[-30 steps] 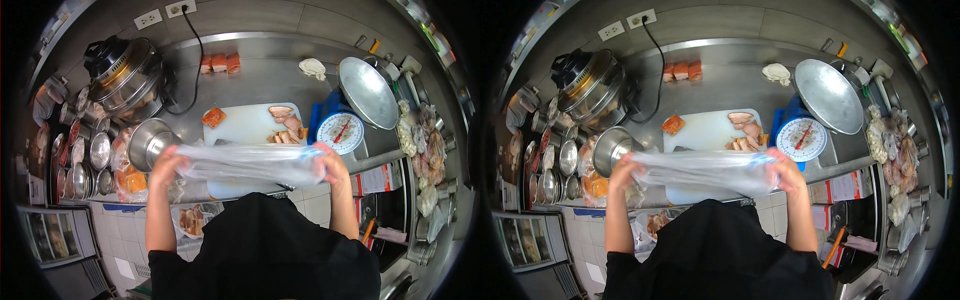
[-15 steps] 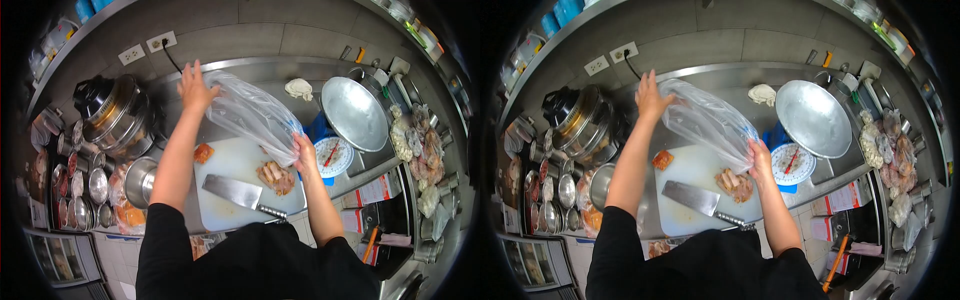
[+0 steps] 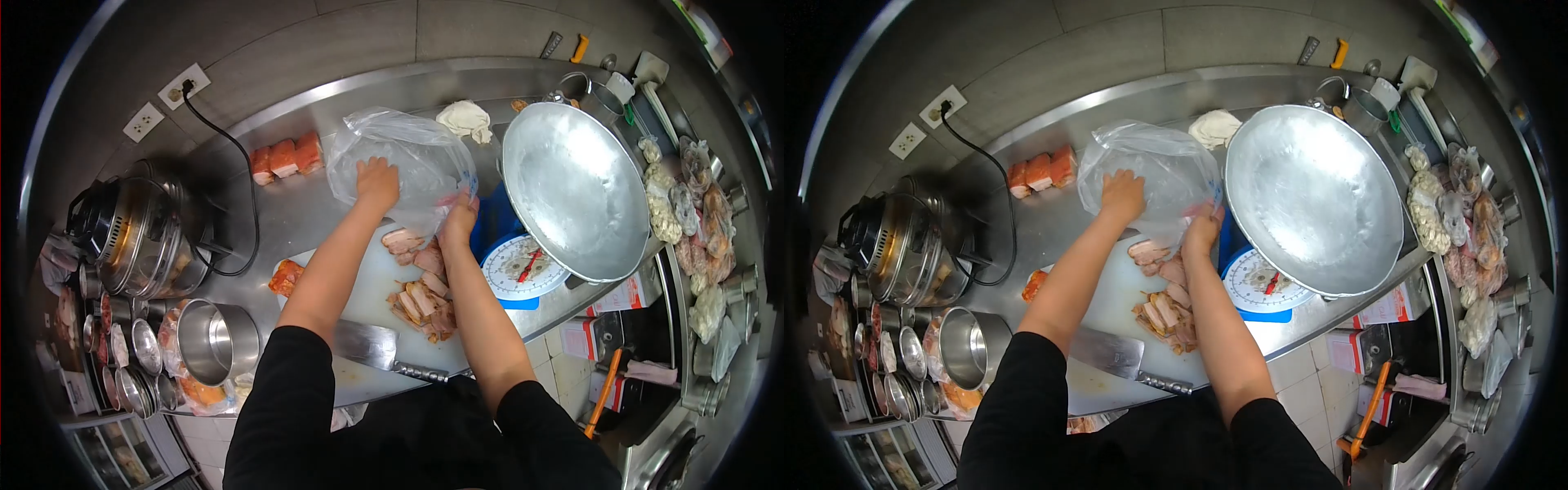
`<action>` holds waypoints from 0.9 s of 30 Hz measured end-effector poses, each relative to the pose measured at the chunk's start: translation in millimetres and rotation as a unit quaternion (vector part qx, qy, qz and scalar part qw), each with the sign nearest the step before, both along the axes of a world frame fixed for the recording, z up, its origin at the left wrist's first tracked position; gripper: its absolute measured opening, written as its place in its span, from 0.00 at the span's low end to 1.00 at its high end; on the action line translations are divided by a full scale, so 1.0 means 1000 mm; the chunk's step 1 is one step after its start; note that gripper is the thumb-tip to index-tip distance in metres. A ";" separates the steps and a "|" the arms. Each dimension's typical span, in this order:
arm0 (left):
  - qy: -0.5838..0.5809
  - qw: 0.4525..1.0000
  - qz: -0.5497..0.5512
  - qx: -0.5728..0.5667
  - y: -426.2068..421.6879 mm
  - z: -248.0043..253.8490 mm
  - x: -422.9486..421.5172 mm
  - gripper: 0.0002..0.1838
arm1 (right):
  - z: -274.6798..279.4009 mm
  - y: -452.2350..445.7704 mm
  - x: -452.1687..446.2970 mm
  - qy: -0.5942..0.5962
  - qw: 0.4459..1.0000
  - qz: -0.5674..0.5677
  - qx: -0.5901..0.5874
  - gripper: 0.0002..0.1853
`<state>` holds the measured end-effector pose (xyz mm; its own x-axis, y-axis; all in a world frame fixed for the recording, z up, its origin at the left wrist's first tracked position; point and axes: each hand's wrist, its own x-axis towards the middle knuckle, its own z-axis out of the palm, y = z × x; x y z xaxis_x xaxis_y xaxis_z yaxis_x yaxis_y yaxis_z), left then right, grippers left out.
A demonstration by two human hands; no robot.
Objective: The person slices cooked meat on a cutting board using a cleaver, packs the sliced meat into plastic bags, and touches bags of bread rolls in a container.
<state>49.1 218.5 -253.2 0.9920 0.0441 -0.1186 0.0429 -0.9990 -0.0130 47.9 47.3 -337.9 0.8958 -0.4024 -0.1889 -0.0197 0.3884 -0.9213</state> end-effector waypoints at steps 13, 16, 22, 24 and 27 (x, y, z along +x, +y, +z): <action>-0.165 0.973 0.012 -0.161 -0.025 0.007 0.039 0.18 | 0.096 -0.111 -0.270 -0.142 0.659 0.618 -0.405 0.13; 0.036 0.974 -0.026 -0.220 -0.045 0.051 -0.038 0.14 | 0.082 -0.113 -0.283 -0.205 0.592 0.628 -0.461 0.17; -0.140 0.951 -0.211 -0.180 -0.067 -0.002 -0.139 0.14 | 0.074 -0.088 -0.297 -0.266 0.556 0.576 -0.537 0.21; -0.167 0.945 -0.215 -0.183 -0.068 -0.005 -0.144 0.14 | 0.075 -0.079 -0.302 -0.242 0.532 0.584 -0.564 0.18; -0.129 0.949 -0.183 -0.224 -0.068 0.013 -0.159 0.13 | 0.066 -0.066 -0.309 -0.211 0.505 0.572 -0.611 0.19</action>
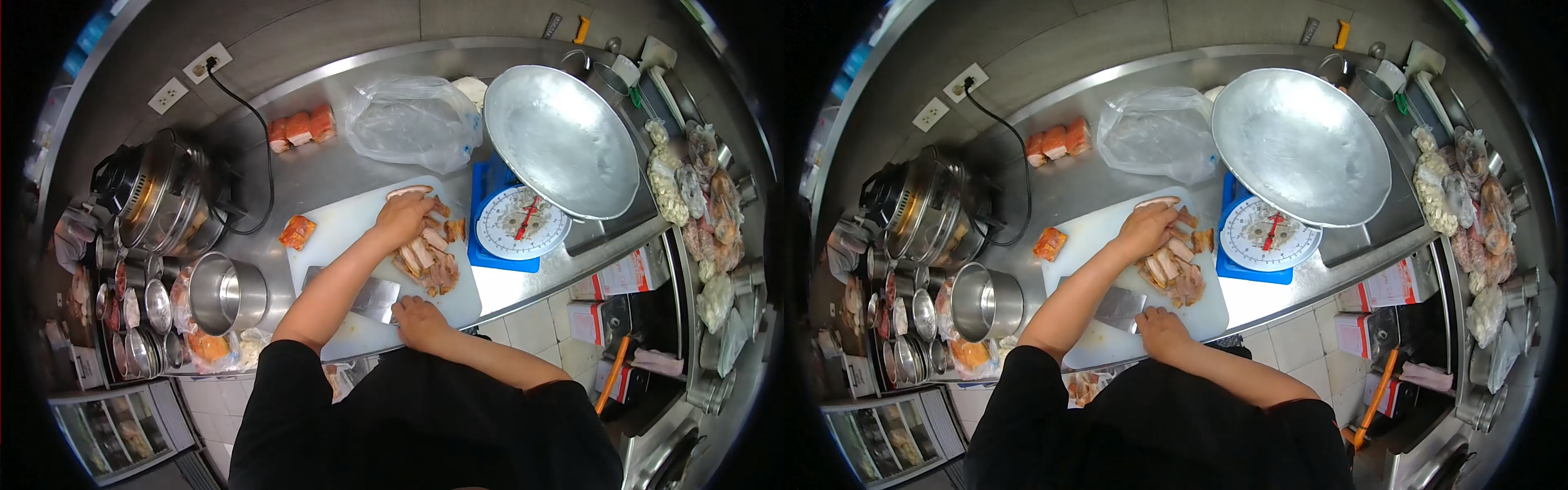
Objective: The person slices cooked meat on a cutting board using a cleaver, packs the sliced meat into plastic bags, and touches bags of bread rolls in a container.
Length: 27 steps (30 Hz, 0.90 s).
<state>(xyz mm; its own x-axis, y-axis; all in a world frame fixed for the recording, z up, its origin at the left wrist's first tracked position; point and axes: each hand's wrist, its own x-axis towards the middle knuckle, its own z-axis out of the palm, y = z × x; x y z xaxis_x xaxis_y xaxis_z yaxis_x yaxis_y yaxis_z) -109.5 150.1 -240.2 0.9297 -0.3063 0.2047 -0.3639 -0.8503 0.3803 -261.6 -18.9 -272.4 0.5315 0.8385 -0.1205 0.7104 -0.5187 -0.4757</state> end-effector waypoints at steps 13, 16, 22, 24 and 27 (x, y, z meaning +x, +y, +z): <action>-0.097 0.930 0.271 -0.230 0.109 0.057 -0.161 0.07 | 0.057 -0.023 0.011 0.164 0.975 -0.144 -0.028 0.20; -0.080 0.937 0.269 -0.207 0.095 0.009 -0.193 0.09 | 0.052 -0.034 0.005 0.154 0.970 -0.186 -0.013 0.21; -0.075 0.972 0.216 -0.049 0.069 -0.048 -0.226 0.13 | 0.060 -0.030 -0.006 0.073 0.983 -0.161 -0.040 0.16; -0.077 0.970 0.229 -0.037 0.067 -0.046 -0.235 0.14 | 0.061 -0.027 -0.012 0.060 0.985 -0.153 -0.048 0.15; -0.065 0.955 0.280 -0.075 0.067 -0.040 -0.239 0.12 | 0.063 -0.022 -0.014 0.026 0.988 -0.142 -0.063 0.13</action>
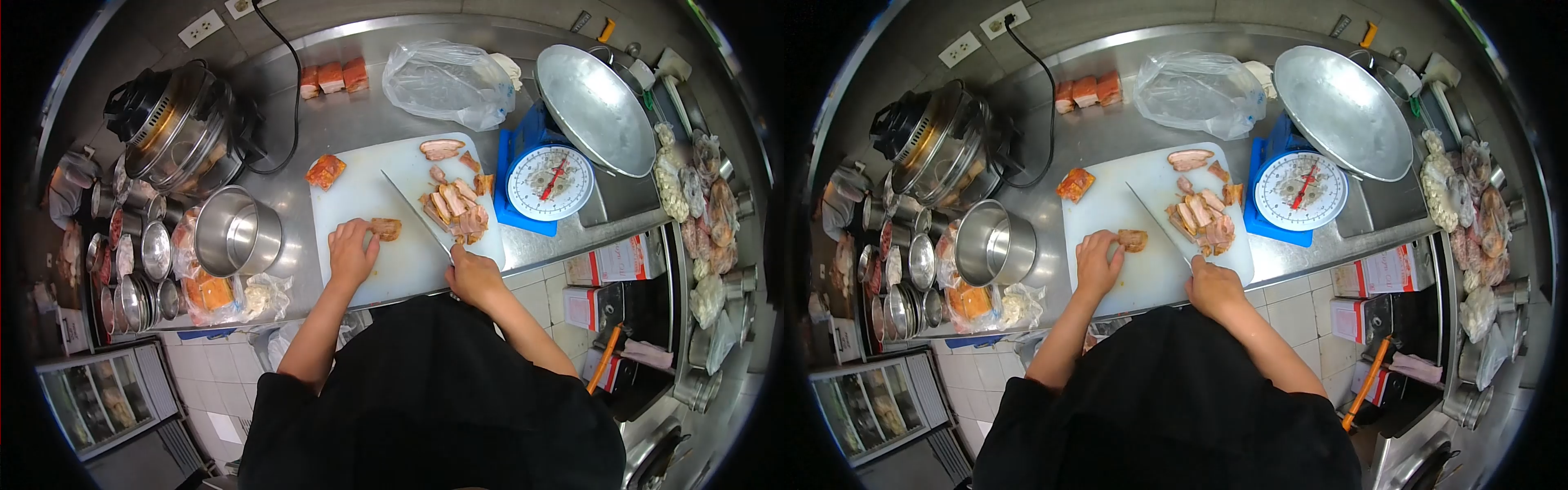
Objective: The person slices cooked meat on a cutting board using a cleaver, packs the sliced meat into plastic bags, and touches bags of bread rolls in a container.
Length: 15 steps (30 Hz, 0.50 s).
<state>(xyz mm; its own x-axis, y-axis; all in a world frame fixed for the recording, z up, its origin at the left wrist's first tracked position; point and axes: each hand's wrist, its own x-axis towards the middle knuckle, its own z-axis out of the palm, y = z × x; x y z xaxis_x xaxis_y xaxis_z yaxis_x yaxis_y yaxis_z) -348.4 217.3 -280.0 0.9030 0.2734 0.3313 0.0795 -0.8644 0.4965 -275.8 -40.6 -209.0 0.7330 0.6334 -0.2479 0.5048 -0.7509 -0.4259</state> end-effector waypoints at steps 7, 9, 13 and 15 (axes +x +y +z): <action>-0.001 0.998 -0.064 -0.007 -0.004 -0.005 0.019 0.09 | 0.004 0.003 0.000 -0.020 0.999 0.005 -0.037 0.11; 0.006 0.996 -0.094 -0.014 -0.004 -0.001 0.018 0.08 | 0.000 0.005 -0.004 -0.030 0.999 0.016 -0.041 0.11; -0.008 0.996 -0.083 -0.014 -0.008 -0.002 0.017 0.09 | -0.017 0.010 -0.016 -0.039 0.998 0.031 -0.049 0.12; -0.020 0.997 -0.074 -0.014 -0.011 -0.006 0.018 0.09 | -0.018 0.008 -0.015 -0.036 0.998 0.027 -0.047 0.12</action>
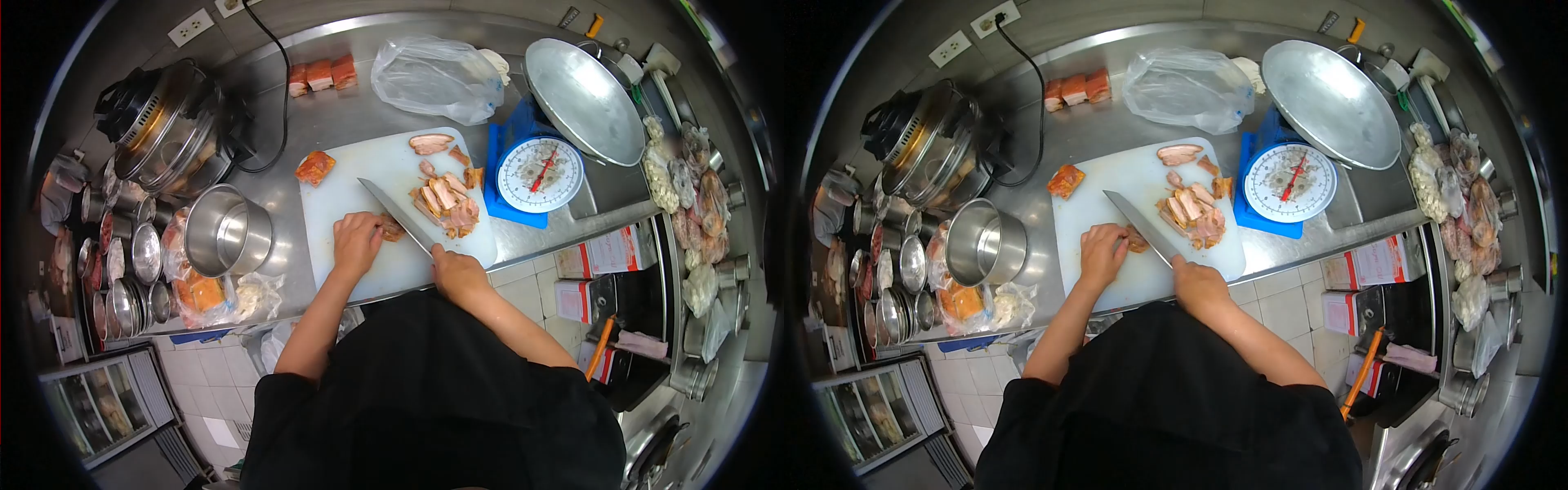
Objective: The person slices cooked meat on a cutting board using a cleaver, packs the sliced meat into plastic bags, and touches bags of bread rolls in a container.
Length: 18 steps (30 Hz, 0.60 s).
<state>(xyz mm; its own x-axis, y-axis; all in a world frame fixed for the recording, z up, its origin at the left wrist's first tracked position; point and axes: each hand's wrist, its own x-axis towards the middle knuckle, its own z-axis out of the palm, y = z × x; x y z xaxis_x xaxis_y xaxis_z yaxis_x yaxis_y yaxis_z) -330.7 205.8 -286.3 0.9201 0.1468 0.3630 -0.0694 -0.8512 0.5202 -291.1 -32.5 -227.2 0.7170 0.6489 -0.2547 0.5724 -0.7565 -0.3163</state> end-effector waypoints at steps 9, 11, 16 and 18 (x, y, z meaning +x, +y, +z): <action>0.041 0.998 -0.052 -0.005 0.000 0.001 0.008 0.06 | 0.025 -0.008 0.026 0.046 0.999 -0.018 -0.004 0.14; 0.047 0.997 -0.054 0.008 0.001 -0.001 0.009 0.06 | 0.026 -0.010 0.030 0.046 0.998 -0.025 -0.016 0.14; 0.044 0.999 -0.025 -0.007 -0.005 -0.002 0.008 0.06 | 0.029 -0.009 0.031 0.043 0.999 -0.013 -0.024 0.15; 0.043 0.999 -0.015 -0.008 -0.005 -0.002 0.008 0.06 | 0.028 -0.008 0.031 0.041 0.999 -0.012 -0.023 0.15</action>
